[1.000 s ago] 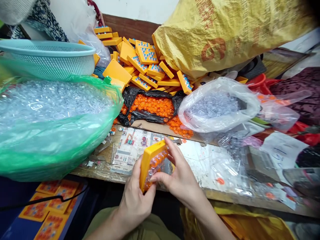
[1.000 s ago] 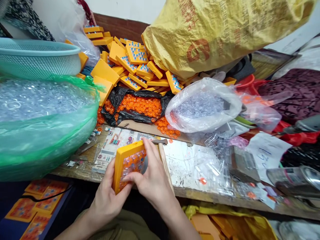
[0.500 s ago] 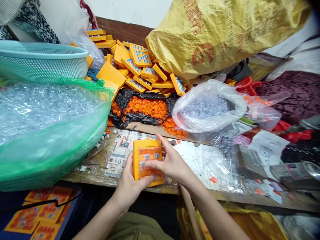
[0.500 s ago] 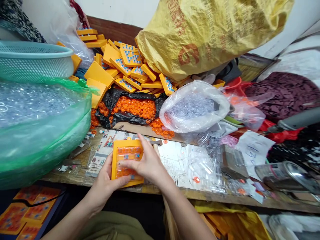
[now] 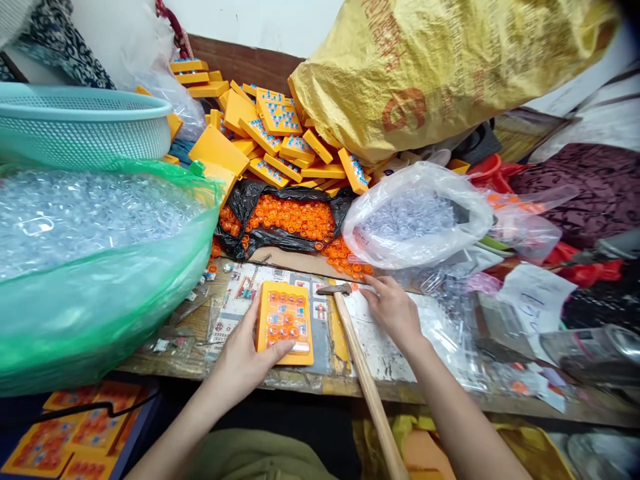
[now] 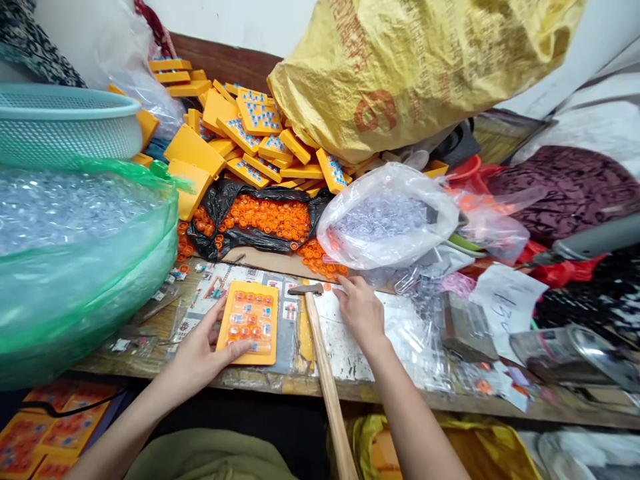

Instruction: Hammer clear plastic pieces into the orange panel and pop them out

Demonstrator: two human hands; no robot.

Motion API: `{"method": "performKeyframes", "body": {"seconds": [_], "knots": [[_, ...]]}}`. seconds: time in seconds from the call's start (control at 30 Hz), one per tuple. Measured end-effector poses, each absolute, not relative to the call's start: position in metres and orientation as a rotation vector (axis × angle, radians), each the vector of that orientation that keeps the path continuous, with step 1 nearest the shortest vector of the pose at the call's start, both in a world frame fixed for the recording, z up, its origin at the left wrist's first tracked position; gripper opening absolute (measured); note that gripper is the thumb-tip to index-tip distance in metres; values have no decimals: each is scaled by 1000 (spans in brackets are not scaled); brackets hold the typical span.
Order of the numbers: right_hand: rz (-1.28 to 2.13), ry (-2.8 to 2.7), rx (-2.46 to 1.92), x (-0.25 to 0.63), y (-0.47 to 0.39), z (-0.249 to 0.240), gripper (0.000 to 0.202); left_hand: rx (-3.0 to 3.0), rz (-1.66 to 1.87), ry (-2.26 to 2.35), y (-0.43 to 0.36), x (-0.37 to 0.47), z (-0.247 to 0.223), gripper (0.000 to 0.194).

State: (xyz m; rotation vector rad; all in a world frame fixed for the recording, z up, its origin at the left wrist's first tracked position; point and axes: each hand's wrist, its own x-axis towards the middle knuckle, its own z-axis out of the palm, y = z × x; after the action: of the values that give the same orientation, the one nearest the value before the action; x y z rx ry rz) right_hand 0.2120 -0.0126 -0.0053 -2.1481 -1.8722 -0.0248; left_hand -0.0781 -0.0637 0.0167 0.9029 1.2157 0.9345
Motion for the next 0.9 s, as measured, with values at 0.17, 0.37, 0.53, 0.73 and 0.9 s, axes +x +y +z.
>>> {"method": "performKeyframes", "body": {"seconds": [0.17,0.37,0.53,0.73,0.9], "knots": [[-76,-1893,-2034,205,-19,-14,29,1027,897,1343,-62,-83,19,76],[9,-1972,-1977,196,-11,-17,26,697,917,1228,-48,-75,17,57],[123,-1934,-1973,191,-20,-16,28,563,897,1105,-45,-68,19,41],[317,-1719,-1915,197,-34,-17,33,381,976,998,-55,-64,16,48],[563,-1396,-1788,187,-34,-7,10,384,1069,941,-66,-64,16,62]]}}
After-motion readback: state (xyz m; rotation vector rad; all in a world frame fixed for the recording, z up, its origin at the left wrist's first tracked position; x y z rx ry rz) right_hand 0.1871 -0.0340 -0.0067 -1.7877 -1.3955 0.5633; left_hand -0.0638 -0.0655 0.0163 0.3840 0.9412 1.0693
